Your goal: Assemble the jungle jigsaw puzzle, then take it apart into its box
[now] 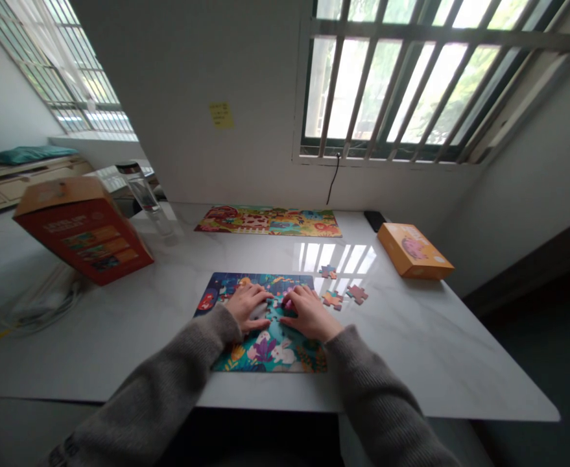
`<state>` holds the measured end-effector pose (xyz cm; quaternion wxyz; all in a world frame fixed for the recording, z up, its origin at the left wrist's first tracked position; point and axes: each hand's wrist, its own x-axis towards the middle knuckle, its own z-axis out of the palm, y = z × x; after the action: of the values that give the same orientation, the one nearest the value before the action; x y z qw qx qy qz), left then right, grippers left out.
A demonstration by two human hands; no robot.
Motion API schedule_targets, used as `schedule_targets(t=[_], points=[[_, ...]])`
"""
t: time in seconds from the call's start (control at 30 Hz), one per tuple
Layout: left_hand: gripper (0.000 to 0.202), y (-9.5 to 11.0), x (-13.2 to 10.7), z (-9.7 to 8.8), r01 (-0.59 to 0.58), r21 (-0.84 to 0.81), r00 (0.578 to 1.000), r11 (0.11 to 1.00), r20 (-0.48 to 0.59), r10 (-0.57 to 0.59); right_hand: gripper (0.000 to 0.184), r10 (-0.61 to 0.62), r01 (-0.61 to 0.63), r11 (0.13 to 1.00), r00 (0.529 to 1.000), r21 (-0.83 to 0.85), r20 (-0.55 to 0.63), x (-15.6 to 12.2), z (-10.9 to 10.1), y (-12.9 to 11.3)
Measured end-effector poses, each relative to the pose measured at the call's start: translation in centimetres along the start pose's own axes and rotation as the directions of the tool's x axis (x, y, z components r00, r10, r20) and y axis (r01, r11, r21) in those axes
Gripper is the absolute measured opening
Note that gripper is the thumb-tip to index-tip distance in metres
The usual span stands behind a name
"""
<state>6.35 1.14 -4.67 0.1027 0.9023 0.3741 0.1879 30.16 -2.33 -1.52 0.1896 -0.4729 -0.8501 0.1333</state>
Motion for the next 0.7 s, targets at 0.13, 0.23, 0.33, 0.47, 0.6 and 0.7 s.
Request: schedule_targets(t=[0.13,0.23,0.33,0.47,0.6,0.7], points=[[0.048,0.2,0.2,-0.3,0.009,-0.032,1.0,0.999,-0.022,-0.01,0.023,0.014,-0.01,0.986,1.0,0.166,-0.027,0.2,0.2,-0.2],[0.031,0.7,0.4,-0.9,0.008,-0.211,0.999,0.978,-0.046,-0.018,0.013,0.086,-0.076,0.92,0.996,0.384,-0.009,0.4,0.3,-0.5],[0.025,1.2,0.4,-1.3,0.06,-0.469,0.991,0.881,-0.081,-0.111,0.02,0.116,-0.09,0.81,0.993,0.579,-0.007,0.5,0.4,-0.7],[0.028,1.5,0.7,-1.5,0.111,-0.64,0.963,0.76,-0.12,-0.242,0.034,0.175,-0.056,0.652,0.981,0.756,-0.078,0.8,0.5,-0.8],[0.041,1.2,1.1,-1.3,0.093,-0.747,0.941,0.658,-0.15,-0.303,0.033,0.232,-0.038,0.536,0.967,0.844,-0.104,1.0,0.3,-1.1],[0.041,1.0,1.2,-1.3,0.086,-0.768,0.933,0.634,-0.162,-0.322,0.033,0.229,-0.054,0.539,0.97,0.841,-0.085,1.1,0.2,-1.2]])
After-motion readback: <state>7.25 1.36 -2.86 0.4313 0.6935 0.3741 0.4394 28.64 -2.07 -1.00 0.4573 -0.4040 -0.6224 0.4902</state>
